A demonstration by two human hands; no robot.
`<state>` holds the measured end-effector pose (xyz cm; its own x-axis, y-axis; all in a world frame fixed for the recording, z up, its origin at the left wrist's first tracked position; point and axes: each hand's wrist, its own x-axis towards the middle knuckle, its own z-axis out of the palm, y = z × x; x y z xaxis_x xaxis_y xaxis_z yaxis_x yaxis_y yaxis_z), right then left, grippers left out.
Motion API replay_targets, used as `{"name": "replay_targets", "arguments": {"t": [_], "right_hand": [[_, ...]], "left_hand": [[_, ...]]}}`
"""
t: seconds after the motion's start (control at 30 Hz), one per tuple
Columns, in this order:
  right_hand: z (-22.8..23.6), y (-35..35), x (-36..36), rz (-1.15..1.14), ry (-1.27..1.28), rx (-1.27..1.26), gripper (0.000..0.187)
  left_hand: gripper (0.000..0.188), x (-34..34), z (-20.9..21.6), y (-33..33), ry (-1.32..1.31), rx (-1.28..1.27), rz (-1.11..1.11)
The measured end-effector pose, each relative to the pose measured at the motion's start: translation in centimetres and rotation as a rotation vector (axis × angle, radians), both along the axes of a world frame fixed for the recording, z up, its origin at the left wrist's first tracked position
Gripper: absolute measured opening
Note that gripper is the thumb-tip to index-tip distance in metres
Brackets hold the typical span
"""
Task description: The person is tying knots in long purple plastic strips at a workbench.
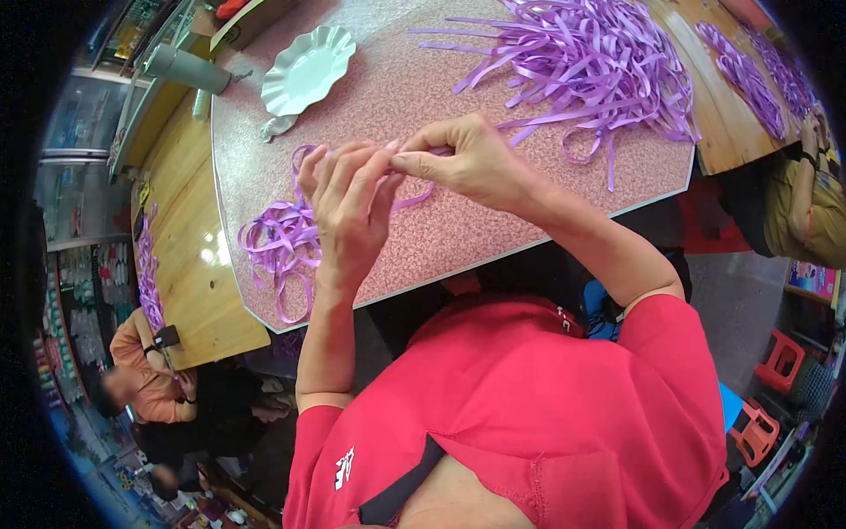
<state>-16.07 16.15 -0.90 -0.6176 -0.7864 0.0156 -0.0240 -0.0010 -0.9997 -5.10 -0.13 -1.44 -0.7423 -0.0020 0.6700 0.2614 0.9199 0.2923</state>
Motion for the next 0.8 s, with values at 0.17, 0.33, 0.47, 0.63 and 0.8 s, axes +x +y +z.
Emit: {"name": "replay_targets", "arguments": {"t": [0.17, 0.33, 0.47, 0.63, 0.8], "right_hand": [[-0.8, -0.1, 0.9, -0.021, 0.061, 0.048, 0.016], [-0.8, -0.3, 1.7, -0.024, 0.337, -0.026, 0.013], [-0.8, -0.7, 2.7, -0.002, 0.365, -0.098, 0.013], [-2.7, -0.9, 2.6, 0.079, 0.654, -0.096, 0.018], [-3.1, 3.0, -2.4, -0.004, 0.978, 0.028, 0.02]], "left_hand": [[0.012, 0.9, 0.3, -1.8, -0.112, -0.054, -0.042], [0.009, 2.8, 0.6, -3.5, -0.226, 0.005, -0.185], [0.008, 4.2, 0.0, -4.5, -0.297, 0.186, -0.27], [0.006, 5.8, -0.8, -5.3, -0.345, 0.366, -0.194], [0.02, 7.2, -0.5, -6.6, -0.426, 0.249, 0.021]]}}
